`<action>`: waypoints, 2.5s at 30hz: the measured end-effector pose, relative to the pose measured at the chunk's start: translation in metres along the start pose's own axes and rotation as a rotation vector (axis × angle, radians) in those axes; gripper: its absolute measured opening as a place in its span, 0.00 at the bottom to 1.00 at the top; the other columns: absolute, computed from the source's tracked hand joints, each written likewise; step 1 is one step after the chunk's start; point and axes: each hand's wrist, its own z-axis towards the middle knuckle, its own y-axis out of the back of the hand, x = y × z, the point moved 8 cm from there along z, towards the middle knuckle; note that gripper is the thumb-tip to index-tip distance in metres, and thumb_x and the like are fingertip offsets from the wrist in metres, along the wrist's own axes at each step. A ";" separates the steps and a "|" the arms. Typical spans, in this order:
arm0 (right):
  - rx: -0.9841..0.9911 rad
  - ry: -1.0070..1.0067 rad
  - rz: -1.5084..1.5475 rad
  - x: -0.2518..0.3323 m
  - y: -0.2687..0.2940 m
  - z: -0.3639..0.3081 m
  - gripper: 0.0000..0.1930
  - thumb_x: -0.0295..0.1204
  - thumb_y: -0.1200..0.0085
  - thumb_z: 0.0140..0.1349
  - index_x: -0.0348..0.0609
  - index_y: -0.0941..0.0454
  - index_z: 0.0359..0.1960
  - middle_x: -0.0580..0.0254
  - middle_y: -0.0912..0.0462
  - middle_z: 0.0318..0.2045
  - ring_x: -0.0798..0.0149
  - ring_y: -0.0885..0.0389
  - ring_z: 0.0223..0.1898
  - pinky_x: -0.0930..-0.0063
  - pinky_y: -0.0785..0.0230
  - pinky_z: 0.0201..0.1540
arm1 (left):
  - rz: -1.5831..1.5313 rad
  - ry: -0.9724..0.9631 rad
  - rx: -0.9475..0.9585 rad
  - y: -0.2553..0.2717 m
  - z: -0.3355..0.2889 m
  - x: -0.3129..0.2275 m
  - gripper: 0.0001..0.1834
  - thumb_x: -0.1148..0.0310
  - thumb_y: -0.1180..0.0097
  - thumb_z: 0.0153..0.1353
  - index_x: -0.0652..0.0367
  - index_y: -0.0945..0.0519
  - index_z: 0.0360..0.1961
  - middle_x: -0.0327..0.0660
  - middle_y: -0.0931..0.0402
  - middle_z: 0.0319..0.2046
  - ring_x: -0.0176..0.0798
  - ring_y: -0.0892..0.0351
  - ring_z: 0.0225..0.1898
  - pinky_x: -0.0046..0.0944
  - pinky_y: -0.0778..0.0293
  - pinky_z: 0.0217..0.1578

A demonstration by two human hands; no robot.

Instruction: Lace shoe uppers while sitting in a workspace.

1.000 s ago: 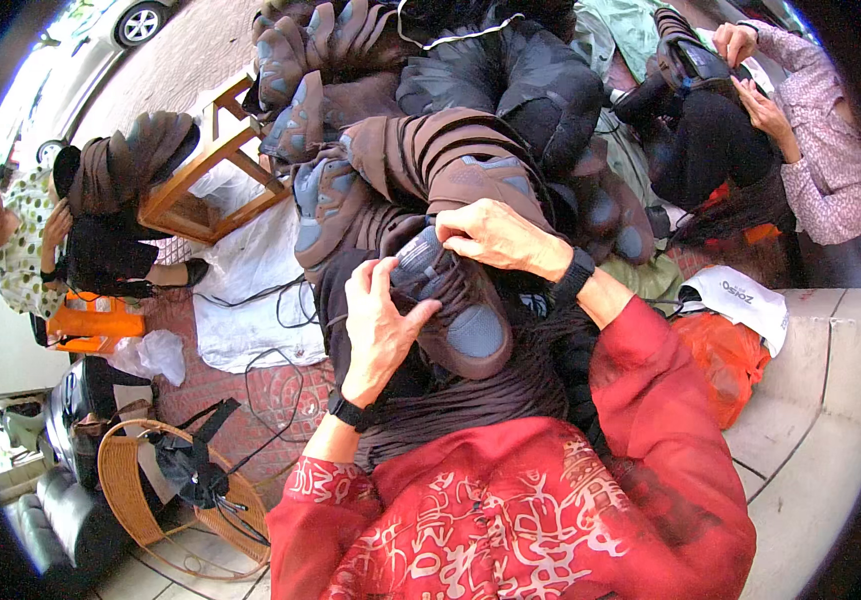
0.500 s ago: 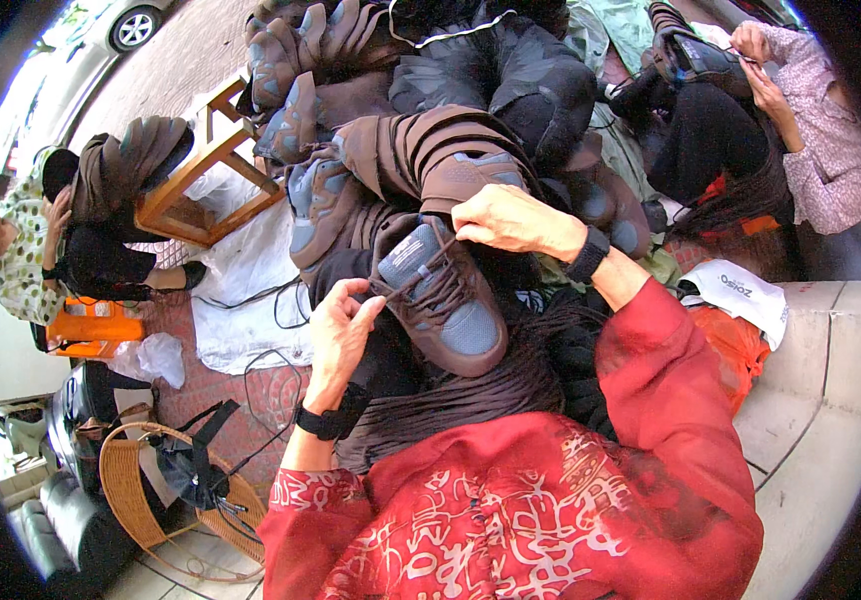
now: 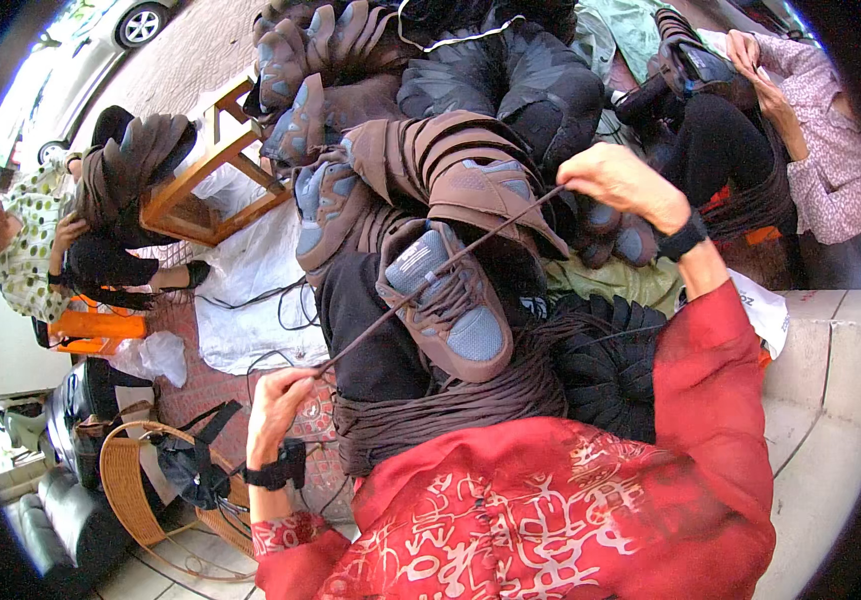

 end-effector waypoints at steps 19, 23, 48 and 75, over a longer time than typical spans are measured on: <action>-0.801 -0.469 -0.444 0.043 0.016 -0.126 0.05 0.26 0.48 0.51 0.42 0.25 0.30 0.61 0.25 0.23 0.60 0.26 0.28 0.69 0.35 0.33 | 0.372 -0.185 -0.541 0.039 0.023 0.043 0.11 0.69 0.50 0.58 0.66 0.21 0.33 0.41 0.24 0.23 0.32 0.26 0.25 0.32 0.31 0.30; -0.681 -0.212 -0.120 0.072 -0.027 -0.063 0.13 0.21 0.50 0.51 0.39 0.28 0.41 0.61 0.25 0.25 0.60 0.25 0.28 0.70 0.30 0.27 | -0.071 -0.297 -0.465 0.020 0.078 -0.015 0.13 0.73 0.49 0.58 0.66 0.27 0.44 0.40 0.25 0.25 0.31 0.25 0.25 0.29 0.28 0.27; -0.378 -0.172 0.268 0.084 -0.097 0.027 0.05 0.27 0.57 0.53 0.39 0.31 0.24 0.50 0.25 0.23 0.48 0.24 0.28 0.60 0.31 0.30 | -0.492 -0.190 0.221 -0.139 0.120 -0.128 0.07 0.70 0.53 0.61 0.64 0.29 0.35 0.42 0.26 0.34 0.35 0.24 0.35 0.31 0.24 0.30; -0.251 -0.099 0.103 0.116 -0.077 0.031 0.10 0.23 0.57 0.52 0.38 0.33 0.37 0.50 0.25 0.34 0.51 0.26 0.39 0.61 0.33 0.39 | -0.749 -0.302 -0.245 -0.075 0.081 -0.091 0.07 0.71 0.46 0.57 0.61 0.24 0.35 0.31 0.30 0.17 0.20 0.40 0.14 0.20 0.46 0.13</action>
